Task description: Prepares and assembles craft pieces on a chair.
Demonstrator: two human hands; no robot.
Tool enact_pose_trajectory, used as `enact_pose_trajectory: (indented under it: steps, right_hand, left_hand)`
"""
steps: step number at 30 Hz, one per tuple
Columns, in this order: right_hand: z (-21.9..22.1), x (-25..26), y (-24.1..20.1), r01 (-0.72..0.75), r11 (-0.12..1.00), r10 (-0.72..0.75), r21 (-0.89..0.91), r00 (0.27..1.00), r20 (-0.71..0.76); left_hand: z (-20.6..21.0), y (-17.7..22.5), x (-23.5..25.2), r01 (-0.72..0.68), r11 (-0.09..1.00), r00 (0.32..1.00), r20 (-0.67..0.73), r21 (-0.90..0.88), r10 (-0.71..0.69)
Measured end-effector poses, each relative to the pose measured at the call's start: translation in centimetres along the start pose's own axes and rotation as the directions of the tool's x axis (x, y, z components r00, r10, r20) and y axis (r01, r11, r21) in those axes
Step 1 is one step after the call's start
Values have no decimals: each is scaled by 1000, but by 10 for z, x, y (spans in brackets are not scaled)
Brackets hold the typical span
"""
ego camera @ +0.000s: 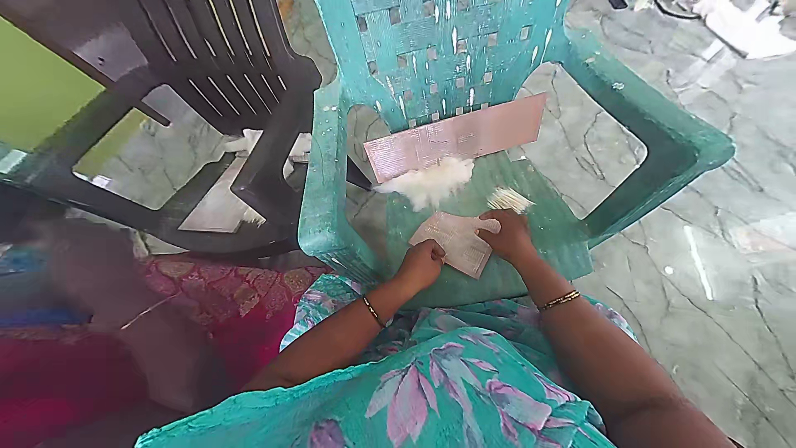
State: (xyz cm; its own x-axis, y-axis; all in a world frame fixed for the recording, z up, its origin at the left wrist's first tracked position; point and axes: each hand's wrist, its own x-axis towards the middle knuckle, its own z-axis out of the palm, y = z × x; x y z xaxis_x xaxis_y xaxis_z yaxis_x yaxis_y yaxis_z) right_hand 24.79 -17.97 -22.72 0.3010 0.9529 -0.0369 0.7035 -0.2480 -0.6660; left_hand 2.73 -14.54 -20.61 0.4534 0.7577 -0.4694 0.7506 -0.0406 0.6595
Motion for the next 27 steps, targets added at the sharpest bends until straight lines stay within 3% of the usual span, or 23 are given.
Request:
enact_pose_trajectory:
  steps: [3, 7, 10, 16, 22, 27]
  right_hand:
    - [-3, 2, 1, 92, 995, -92, -29, 996, 16]
    - [15, 0, -6, 400, 905, -354, -145, 897, 264]
    - [21, -10, -11, 484, 836, -323, -260, 815, 481]
    - [-7, -45, -5, 486, 805, -185, -341, 751, 633]
    - [-41, -82, 7, 466, 803, -109, -372, 728, 677]
    - [-48, -65, 5, 383, 851, -193, -360, 865, 463]
  left_hand:
    - [1, 1, -1, 19, 999, 1000, -1, 33, -19]
    - [1, 0, -3, 38, 998, 999, -6, 43, -38]
    - [3, -1, -1, 44, 999, 999, -10, 25, -44]
    - [4, -2, -7, 14, 1000, 997, 71, 20, -15]
    - [10, -5, -20, -70, 997, 982, 178, 15, 66]
    - [3, -13, -16, -102, 994, 994, 38, -37, 103]
